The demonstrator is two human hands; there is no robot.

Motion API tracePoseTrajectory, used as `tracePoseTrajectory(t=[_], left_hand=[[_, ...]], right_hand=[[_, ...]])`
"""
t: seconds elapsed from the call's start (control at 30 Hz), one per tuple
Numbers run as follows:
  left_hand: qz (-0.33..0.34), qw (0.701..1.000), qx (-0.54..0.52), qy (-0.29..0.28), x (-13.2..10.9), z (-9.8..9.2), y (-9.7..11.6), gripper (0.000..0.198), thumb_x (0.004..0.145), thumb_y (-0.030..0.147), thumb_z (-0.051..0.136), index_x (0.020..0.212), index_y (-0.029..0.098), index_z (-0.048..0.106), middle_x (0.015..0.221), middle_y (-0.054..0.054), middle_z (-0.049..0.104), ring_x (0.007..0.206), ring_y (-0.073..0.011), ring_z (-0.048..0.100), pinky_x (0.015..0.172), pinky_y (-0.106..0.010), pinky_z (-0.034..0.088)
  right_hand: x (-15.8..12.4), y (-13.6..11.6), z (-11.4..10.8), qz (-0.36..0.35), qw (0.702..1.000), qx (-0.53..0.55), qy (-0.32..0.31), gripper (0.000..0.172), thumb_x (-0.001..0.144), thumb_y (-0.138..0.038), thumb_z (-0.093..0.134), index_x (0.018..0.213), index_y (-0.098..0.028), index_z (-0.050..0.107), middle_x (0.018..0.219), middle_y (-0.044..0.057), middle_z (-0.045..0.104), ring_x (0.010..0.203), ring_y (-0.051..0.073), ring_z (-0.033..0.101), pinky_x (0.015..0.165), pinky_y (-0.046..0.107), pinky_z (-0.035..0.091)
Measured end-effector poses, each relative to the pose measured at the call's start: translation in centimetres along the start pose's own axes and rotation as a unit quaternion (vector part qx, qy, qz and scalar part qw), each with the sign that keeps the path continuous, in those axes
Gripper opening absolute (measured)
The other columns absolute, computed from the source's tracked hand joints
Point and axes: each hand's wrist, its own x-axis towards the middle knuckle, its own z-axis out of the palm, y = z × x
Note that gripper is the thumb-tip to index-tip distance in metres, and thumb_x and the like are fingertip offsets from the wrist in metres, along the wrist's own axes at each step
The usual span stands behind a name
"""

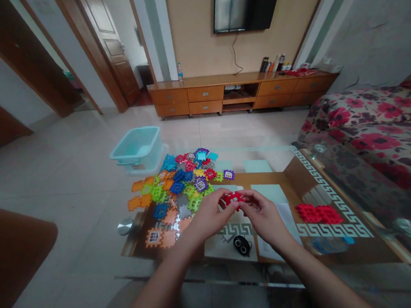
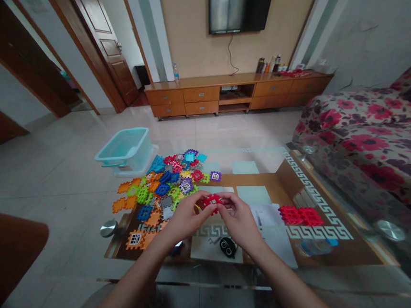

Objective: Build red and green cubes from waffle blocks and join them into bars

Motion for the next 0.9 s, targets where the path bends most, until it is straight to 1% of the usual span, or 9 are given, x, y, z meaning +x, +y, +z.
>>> tracePoseTrajectory(t=[0.1, 0.23, 0.33, 0.4, 0.43, 0.5, 0.6, 0.8, 0.9], left_hand=[[0.054, 0.975, 0.215, 0.030, 1.9, -1.2, -0.8, 0.057, 0.089, 0.060, 0.056, 0.130, 0.021, 0.058, 0.130, -0.013, 0.060, 0.121, -0.0295, 0.056, 0.104, -0.044, 0.044], [0.003, 0.922, 0.382, 0.054, 4.2, -3.0, -4.4, 0.062, 0.092, 0.060, 0.047, 0.138, 0.018, 0.053, 0.145, -0.016, 0.050, 0.137, -0.0336, 0.042, 0.114, -0.048, 0.034], [-0.055, 0.883, 0.460, 0.074, 4.5, -4.3, -7.2, 0.066, 0.091, 0.064, 0.045, 0.146, 0.028, 0.046, 0.157, -0.010, 0.039, 0.148, -0.0383, 0.023, 0.120, -0.058, 0.018], [-0.107, 0.868, 0.480, 0.073, 4.1, -4.9, -8.7, 0.069, 0.089, 0.067, 0.044, 0.150, 0.033, 0.040, 0.161, -0.009, 0.034, 0.149, -0.0432, 0.018, 0.116, -0.068, 0.013], [-0.137, 0.866, 0.478, 0.063, 3.9, -5.1, -9.2, 0.069, 0.089, 0.068, 0.043, 0.151, 0.037, 0.038, 0.162, -0.007, 0.032, 0.148, -0.0458, 0.019, 0.112, -0.073, 0.015], [-0.169, 0.867, 0.466, 0.042, 3.3, -5.2, -9.8, 0.066, 0.091, 0.068, 0.039, 0.151, 0.042, 0.035, 0.163, -0.006, 0.031, 0.147, -0.0472, 0.021, 0.107, -0.074, 0.024], [-0.147, 0.875, 0.462, 0.014, 2.5, -4.8, -9.8, 0.064, 0.092, 0.068, 0.034, 0.150, 0.042, 0.037, 0.163, -0.005, 0.031, 0.148, -0.0446, 0.020, 0.108, -0.068, 0.030], [-0.100, 0.884, 0.455, -0.035, 0.7, -2.8, -8.0, 0.061, 0.096, 0.066, 0.025, 0.152, 0.043, 0.032, 0.165, -0.003, 0.027, 0.153, -0.0399, 0.009, 0.114, -0.072, 0.014], [-0.087, 0.890, 0.444, -0.052, -0.5, -2.3, -7.3, 0.060, 0.097, 0.065, 0.026, 0.153, 0.043, 0.031, 0.165, -0.002, 0.025, 0.153, -0.0388, 0.009, 0.115, -0.071, 0.010]], right_hand=[[0.3, -0.6, -1.1, -0.005, 0.999, -0.013, 0.052, 0.027, 0.082, -0.036, 0.069, 0.103, -0.020, 0.066, 0.095, 0.007, 0.071, 0.084, 0.021, 0.066, 0.074, 0.034, 0.056], [0.7, -1.1, -1.8, 0.000, 0.997, -0.010, 0.077, 0.028, 0.080, -0.036, 0.069, 0.101, -0.019, 0.066, 0.091, 0.007, 0.071, 0.081, 0.021, 0.066, 0.071, 0.033, 0.056], [0.7, -1.3, -1.9, 0.011, 0.997, -0.008, 0.081, 0.027, 0.079, -0.035, 0.068, 0.100, -0.019, 0.066, 0.091, 0.008, 0.071, 0.081, 0.021, 0.067, 0.070, 0.033, 0.057], [0.7, -1.5, -1.8, 0.008, 0.997, -0.015, 0.075, 0.026, 0.079, -0.034, 0.068, 0.099, -0.019, 0.066, 0.090, 0.008, 0.071, 0.082, 0.021, 0.067, 0.071, 0.033, 0.057], [0.7, -1.6, -1.8, 0.004, 0.997, -0.022, 0.072, 0.025, 0.079, -0.034, 0.067, 0.100, -0.019, 0.066, 0.091, 0.008, 0.071, 0.082, 0.021, 0.067, 0.071, 0.033, 0.057], [0.7, -1.7, -1.8, -0.005, 0.997, -0.037, 0.070, 0.025, 0.080, -0.034, 0.066, 0.100, -0.019, 0.066, 0.091, 0.008, 0.071, 0.082, 0.021, 0.067, 0.072, 0.033, 0.056], [0.8, -1.8, -1.8, -0.008, 0.997, -0.044, 0.069, 0.025, 0.081, -0.035, 0.065, 0.100, -0.019, 0.066, 0.092, 0.008, 0.071, 0.083, 0.021, 0.067, 0.072, 0.034, 0.056], [0.7, -1.7, -1.7, 0.001, 0.997, -0.048, 0.056, 0.027, 0.081, -0.036, 0.065, 0.101, -0.019, 0.065, 0.093, 0.009, 0.072, 0.083, 0.022, 0.068, 0.070, 0.034, 0.056], [0.6, -1.6, -1.7, 0.003, 0.997, -0.062, 0.045, 0.026, 0.082, -0.036, 0.064, 0.102, -0.018, 0.065, 0.095, 0.009, 0.072, 0.084, 0.022, 0.068, 0.072, 0.035, 0.055]])
